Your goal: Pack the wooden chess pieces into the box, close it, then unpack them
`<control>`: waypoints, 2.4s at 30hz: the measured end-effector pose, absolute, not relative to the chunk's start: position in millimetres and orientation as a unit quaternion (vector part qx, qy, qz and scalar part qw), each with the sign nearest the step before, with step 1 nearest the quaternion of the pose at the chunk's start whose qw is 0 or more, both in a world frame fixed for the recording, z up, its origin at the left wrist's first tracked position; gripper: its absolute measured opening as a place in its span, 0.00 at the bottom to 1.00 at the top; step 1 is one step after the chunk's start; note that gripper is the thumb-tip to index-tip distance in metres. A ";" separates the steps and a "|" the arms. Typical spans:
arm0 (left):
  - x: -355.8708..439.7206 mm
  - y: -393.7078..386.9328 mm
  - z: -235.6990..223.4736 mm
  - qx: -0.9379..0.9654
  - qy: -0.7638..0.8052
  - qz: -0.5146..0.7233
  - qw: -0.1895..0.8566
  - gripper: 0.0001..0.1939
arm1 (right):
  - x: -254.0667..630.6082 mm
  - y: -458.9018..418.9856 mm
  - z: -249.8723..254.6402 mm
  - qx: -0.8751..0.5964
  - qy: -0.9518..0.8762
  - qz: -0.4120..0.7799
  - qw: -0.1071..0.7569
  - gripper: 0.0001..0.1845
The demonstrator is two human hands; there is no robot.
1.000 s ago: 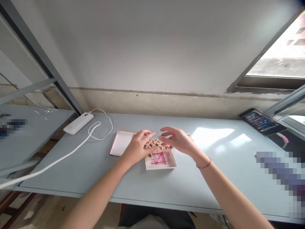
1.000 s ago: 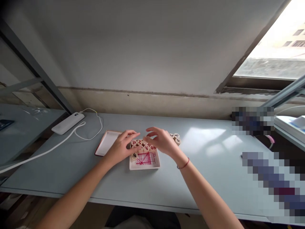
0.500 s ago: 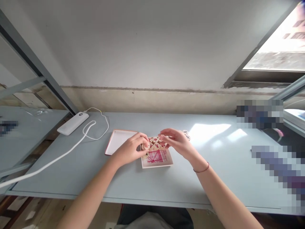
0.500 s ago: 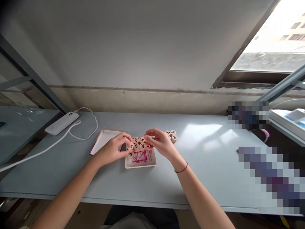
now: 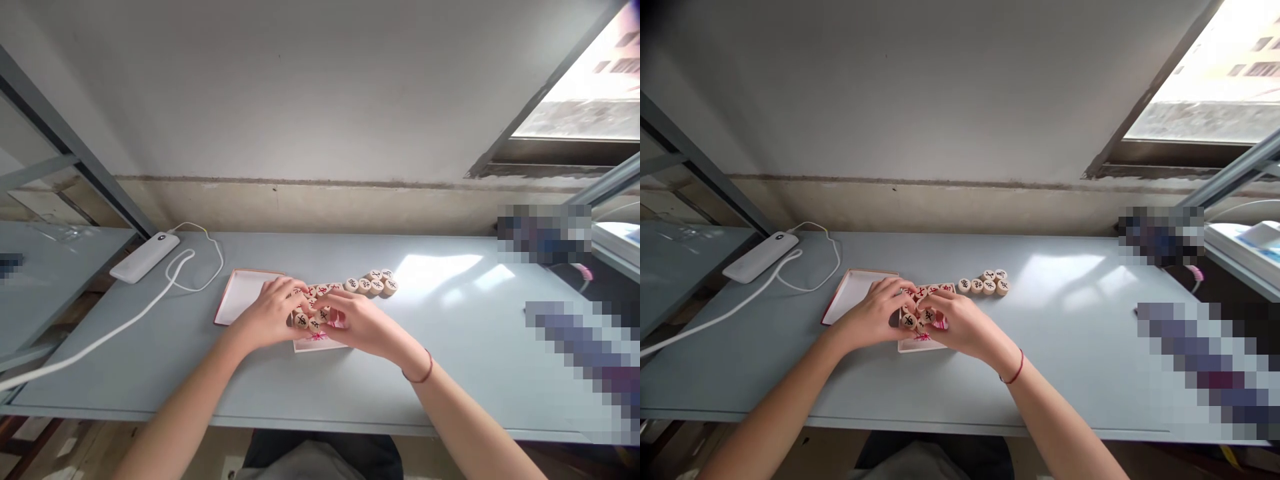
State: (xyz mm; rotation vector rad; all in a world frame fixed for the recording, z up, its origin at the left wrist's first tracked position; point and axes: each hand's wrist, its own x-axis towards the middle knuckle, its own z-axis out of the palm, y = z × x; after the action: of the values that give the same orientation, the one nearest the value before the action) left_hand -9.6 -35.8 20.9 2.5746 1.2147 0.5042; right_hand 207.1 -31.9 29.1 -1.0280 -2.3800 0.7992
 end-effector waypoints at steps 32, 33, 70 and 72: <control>10.7 -47.9 12.9 0.910 0.383 0.122 0.098 0.50 | 262.9 51.6 31.8 -0.674 -0.729 0.116 -0.020 0.16; 12.9 -49.1 12.5 0.910 0.386 0.117 0.097 0.49 | 262.2 53.8 30.9 -0.675 -0.728 0.116 -0.032 0.15; 37.1 -35.9 -6.0 0.865 0.376 0.315 0.109 0.06 | 234.1 -6.2 31.5 -0.504 -0.606 0.467 0.400 0.20; 38.3 -34.4 -5.0 0.872 0.375 0.300 0.089 0.05 | 236.0 -8.8 32.9 -0.490 -0.661 0.441 0.359 0.16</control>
State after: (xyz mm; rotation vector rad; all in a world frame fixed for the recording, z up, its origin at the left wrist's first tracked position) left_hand 38.3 -34.4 -5.0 2.5963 1.1163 0.8937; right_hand 236.0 -8.8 32.9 -1.2634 -1.7040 1.1382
